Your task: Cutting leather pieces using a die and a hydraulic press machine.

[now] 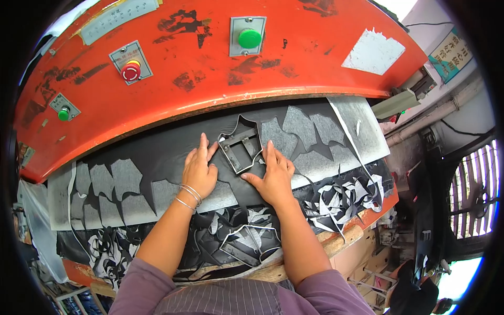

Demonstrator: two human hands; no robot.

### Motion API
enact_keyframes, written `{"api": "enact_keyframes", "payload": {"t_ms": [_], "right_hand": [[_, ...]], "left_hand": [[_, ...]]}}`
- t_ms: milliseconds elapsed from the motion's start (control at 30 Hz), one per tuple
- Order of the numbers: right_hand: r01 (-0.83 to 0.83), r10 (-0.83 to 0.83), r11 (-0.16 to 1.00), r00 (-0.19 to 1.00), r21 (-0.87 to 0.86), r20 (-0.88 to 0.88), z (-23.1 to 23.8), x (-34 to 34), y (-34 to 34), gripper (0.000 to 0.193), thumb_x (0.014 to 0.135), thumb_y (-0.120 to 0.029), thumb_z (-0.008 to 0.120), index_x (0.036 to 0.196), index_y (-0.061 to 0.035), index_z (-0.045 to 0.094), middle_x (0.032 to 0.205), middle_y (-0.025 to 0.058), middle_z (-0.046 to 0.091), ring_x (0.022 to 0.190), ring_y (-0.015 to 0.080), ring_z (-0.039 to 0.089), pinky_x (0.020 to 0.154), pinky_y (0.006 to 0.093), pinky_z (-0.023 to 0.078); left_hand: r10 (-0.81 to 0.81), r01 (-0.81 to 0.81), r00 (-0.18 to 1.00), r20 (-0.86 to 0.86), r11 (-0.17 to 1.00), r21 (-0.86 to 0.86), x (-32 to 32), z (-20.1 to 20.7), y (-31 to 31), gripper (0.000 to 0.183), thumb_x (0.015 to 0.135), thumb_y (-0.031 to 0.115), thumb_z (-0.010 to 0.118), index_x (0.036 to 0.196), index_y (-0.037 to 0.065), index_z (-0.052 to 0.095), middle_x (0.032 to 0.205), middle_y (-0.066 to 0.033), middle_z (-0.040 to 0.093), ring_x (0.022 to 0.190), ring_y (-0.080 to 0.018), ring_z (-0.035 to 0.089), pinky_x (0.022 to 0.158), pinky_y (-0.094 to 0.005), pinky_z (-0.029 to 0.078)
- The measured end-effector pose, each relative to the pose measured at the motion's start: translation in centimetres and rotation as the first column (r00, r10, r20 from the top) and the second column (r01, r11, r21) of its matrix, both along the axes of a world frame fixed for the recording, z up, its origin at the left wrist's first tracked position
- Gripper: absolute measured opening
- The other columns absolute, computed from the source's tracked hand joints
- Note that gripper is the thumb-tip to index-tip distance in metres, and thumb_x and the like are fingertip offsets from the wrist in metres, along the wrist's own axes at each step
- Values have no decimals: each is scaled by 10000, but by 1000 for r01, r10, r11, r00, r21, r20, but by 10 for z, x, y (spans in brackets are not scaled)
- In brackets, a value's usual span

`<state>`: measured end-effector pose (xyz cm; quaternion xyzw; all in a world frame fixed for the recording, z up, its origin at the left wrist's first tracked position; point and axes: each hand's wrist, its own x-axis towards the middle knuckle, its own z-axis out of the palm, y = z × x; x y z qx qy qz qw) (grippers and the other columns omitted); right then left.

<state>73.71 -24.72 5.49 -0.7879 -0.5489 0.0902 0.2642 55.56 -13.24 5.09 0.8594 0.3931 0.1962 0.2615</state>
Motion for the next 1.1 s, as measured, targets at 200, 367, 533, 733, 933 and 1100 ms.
{"api": "enact_keyframes", "payload": {"t_ms": [200, 367, 533, 733, 933, 1100], "right_hand": [[15, -12, 1000, 993, 22, -119, 20, -15, -17, 1063, 650, -401, 833, 1437, 34, 268, 1332, 231, 481, 1286, 348, 384, 1057, 498, 212], [45, 103, 945, 899, 325, -425, 91, -11, -38, 902, 737, -318, 809, 1432, -26, 314, 1170, 209, 592, 956, 264, 617, 755, 354, 494], [101, 331, 639, 859, 763, -391, 176, -16, 16, 462, 814, -168, 738, 1143, -4, 460, 891, 93, 584, 661, 135, 548, 603, 281, 469], [152, 210, 711, 886, 687, -413, 204, -27, 31, 278, 845, -171, 710, 936, -16, 497, 694, 59, 563, 606, 119, 520, 580, 284, 453], [-533, 530, 843, 804, 68, -271, 147, -108, -100, 393, 814, -398, 698, 926, -32, 609, 894, 168, 616, 841, 357, 607, 716, 431, 491], [-754, 760, 649, 650, -102, 31, 101, -163, -182, 534, 688, -330, 774, 1079, -15, 594, 992, 124, 611, 934, 305, 578, 803, 392, 483]], "left_hand": [[18, -18, 999, 41, 1000, -3, -30, 16, -20, 704, 830, 93, 533, 1476, 61, 257, 1398, -153, 483, 1331, -288, 405, 1106, -382, 292], [491, -470, 656, 574, 860, -199, -140, 76, -36, 186, 944, 191, 576, 967, 26, 659, 990, -75, 681, 940, -182, 634, 860, -309, 490], [400, -870, 460, 793, 381, 313, -256, 165, 19, 332, 1007, 255, 455, 868, -17, 582, 855, -72, 611, 764, -163, 550, 735, -328, 453], [509, -655, 731, 454, 711, 257, -293, 212, 16, 368, 998, 290, 459, 752, 19, 492, 664, -55, 465, 628, -144, 428, 607, -312, 382], [246, -247, 969, -17, 964, -101, -232, 138, -156, 248, 896, 229, 593, 751, 28, 606, 724, -130, 601, 686, -270, 586, 661, -378, 467], [84, -84, 996, 24, 996, -25, -195, 103, -264, 181, 827, 245, 638, 859, 79, 702, 850, -101, 654, 840, -317, 614, 750, -403, 495]]}}
